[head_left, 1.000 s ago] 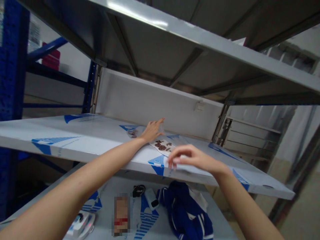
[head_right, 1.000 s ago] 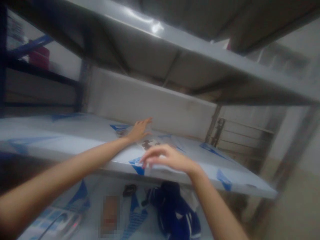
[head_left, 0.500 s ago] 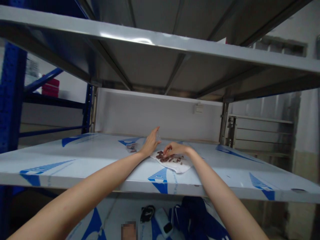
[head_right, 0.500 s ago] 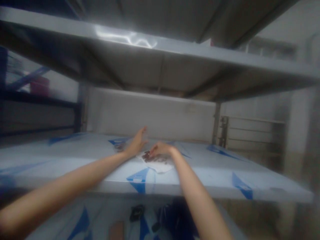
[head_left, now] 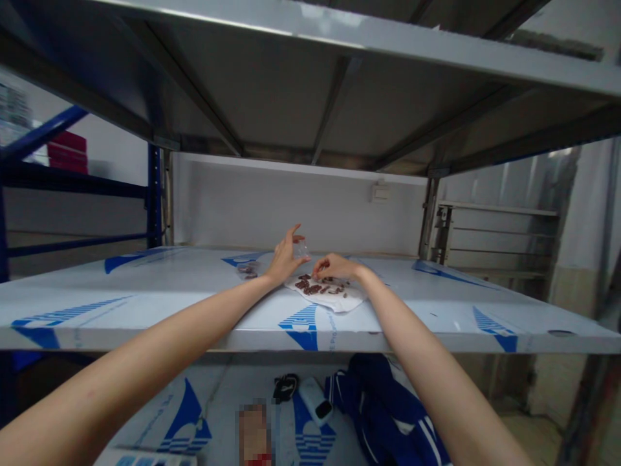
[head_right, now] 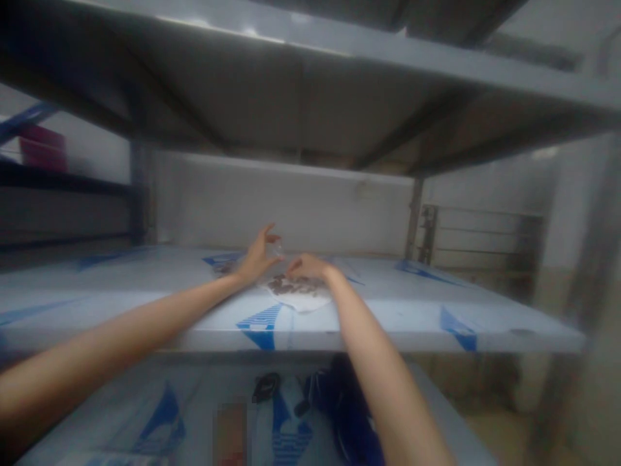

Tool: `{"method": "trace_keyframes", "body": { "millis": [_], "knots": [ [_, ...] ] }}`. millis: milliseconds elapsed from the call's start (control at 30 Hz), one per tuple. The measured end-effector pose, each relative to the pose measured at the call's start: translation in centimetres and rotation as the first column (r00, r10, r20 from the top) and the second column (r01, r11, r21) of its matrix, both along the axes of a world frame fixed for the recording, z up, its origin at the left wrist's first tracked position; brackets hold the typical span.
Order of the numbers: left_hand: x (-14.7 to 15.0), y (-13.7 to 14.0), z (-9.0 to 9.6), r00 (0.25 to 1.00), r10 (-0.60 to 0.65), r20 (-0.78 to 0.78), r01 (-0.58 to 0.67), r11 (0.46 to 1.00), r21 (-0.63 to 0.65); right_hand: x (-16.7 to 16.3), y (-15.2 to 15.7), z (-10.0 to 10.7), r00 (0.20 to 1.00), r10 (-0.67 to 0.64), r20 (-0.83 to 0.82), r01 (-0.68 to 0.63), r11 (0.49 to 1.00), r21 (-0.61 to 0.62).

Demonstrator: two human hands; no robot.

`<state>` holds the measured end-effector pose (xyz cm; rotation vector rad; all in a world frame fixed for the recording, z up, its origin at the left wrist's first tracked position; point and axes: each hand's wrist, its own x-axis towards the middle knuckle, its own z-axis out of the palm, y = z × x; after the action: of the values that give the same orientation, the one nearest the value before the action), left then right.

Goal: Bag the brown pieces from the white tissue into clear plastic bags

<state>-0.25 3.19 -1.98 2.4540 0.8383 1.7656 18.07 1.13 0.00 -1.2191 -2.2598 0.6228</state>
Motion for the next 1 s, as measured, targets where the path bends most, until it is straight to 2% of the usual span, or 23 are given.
{"method": "trace_keyframes", "body": {
  "millis": [100,233,367,500,633,833,933,1000],
  "knots": [
    [0.2,0.1,-0.1,0.997,-0.076,0.030,0.075,0.997,0.022,0.0,-0.2,0.3,0.987,-0.023,-0.158,0.032,0.998,0.059],
    [0.5,0.2,-0.2,0.991,-0.130,0.033,0.129,0.992,0.013,-0.1,-0.7,1.0,0.878,-0.051,-0.476,0.128,0.983,0.132],
    [0.7,0.2,-0.3,0.987,-0.162,0.006,0.162,0.987,0.009,-0.7,-1.0,1.6,0.801,-0.032,-0.597,0.166,0.971,0.171],
    [0.9,0.2,-0.4,0.980,-0.196,-0.033,0.197,0.980,0.021,-1.3,-1.3,1.7,0.784,-0.069,-0.617,0.214,0.963,0.165],
    [1.1,0.0,-0.4,0.979,-0.200,-0.042,0.201,0.979,0.032,-1.6,-1.2,1.3,0.827,-0.084,-0.556,0.218,0.959,0.180],
    [1.3,0.0,-0.3,0.977,-0.207,-0.053,0.210,0.976,0.051,-1.4,-0.9,0.8,0.928,-0.092,-0.361,0.223,0.912,0.343],
    [1.3,0.1,-0.3,0.977,-0.205,-0.063,0.209,0.976,0.065,-1.2,-0.8,1.0,0.943,-0.067,-0.326,0.199,0.898,0.391],
    [1.3,0.2,-0.3,0.979,-0.197,-0.056,0.200,0.978,0.058,-1.1,-0.9,1.2,0.935,-0.089,-0.344,0.229,0.892,0.391]
  ]
}}
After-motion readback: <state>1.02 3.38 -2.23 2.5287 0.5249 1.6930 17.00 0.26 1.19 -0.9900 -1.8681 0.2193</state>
